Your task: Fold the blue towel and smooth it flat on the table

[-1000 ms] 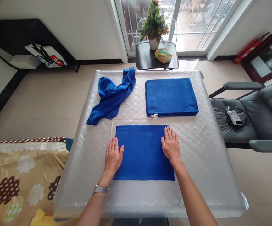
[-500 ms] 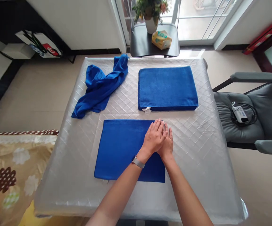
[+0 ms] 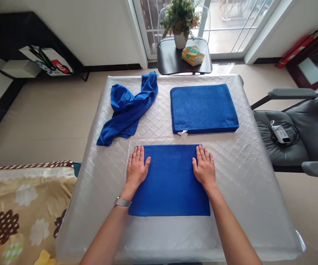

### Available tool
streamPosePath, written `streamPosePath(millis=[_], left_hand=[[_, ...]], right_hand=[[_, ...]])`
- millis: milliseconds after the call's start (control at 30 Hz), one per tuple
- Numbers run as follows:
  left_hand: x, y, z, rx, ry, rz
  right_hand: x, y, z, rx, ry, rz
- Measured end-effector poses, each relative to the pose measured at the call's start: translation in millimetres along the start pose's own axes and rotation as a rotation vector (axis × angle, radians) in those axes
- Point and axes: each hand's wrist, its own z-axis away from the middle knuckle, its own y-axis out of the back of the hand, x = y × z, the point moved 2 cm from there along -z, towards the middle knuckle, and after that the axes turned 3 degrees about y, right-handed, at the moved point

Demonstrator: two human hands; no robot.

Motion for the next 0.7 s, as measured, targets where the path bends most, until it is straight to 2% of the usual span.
streamPosePath(millis=[133,267,333,400,500,567,633,700], left_hand=[[-5.4,3.3,2.8,0.022,-0.030,0.021],[13.7,17.0,15.6,0.086,0.048,0.051],[39.2,21.2,26.1,0.086,0.043,0.085],[77.0,19.3,37.2,0.042,-0.037,0.129],[142.4,4.6,50.9,-0.058,-0.249,0.181],[175.6,-8.9,55.6,-0.097,-0.333,0.184],[190.7,-20.7,56.8,-0.109,-0.322,0.157],[185.8,-27.0,56.0,-0.115,-0.256,0.115]], right_hand=[[-5.7,7.9,8.2,0.027,-0.014,0.034],[-14.5,21.1,32.9,0.028,-0.031,0.036],[-16.3,22.1,44.9,-0.002,-0.014,0.028],[-15.0,18.5,52.9,-0.027,0.010,0.022],[-9.8,9.6,58.0,-0.022,0.026,0.022],[-7.1,5.4,59.2,-0.007,0.037,0.024],[-6.2,3.6,59.6,-0.006,0.051,0.017],[-6.4,4.0,59.6,-0.015,0.049,0.004]])
